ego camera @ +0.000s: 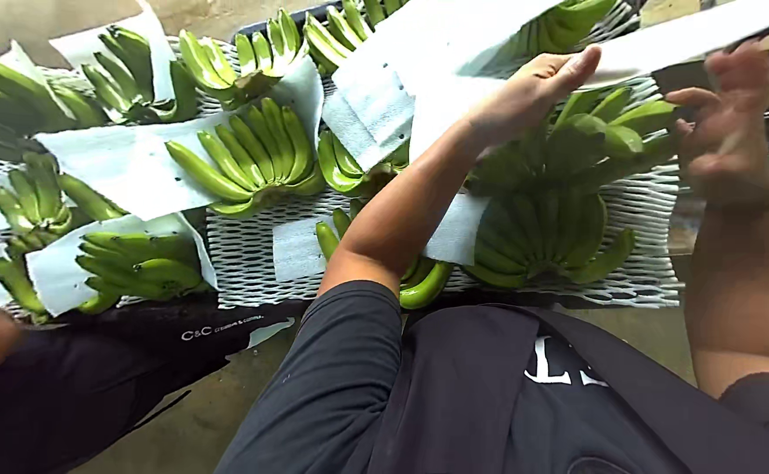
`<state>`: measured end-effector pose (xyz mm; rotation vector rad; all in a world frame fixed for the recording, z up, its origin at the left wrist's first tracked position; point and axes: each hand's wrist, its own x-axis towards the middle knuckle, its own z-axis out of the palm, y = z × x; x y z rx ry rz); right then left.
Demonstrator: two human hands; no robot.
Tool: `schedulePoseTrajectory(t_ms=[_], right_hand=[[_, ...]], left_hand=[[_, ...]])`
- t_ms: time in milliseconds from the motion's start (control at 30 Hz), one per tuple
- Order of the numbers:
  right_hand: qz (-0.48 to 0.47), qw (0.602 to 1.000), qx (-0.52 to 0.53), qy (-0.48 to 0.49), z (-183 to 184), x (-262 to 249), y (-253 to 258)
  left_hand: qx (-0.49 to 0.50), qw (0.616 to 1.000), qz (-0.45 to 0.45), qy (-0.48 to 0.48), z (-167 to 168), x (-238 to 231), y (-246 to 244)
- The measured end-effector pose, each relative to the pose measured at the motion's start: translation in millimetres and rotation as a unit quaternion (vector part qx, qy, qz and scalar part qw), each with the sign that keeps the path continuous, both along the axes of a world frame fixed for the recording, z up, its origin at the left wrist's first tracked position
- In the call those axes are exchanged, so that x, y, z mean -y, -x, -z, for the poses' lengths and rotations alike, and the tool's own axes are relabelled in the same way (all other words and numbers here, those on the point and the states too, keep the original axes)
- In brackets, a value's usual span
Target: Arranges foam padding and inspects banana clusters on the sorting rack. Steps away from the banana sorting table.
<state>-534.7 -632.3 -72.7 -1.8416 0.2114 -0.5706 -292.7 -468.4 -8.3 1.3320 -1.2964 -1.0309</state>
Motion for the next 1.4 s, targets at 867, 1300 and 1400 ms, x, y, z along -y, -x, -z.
schedulePoseTrajectory(t_ms=[867, 1300, 1400], right_hand=[[0.051, 0.9, -0.288, 0.323, 7.5, 50.6, -16.4], [0.036, 0.784, -0.536, 0.312, -24.0, 36.2, -81.0], [0.049, 0.776, -0.522, 0.349, -7.1, 22.7, -85.1]], left_hand=[[-0.222, 0.898, -0.192, -0.327, 17.3, -99.2, 64.5], [-0.082, 0.873, -0.383, -0.289, 15.6, -0.5, -19.9], [-0.255, 0.81, -0.445, -0.285, -4.8, 8.5, -17.8]])
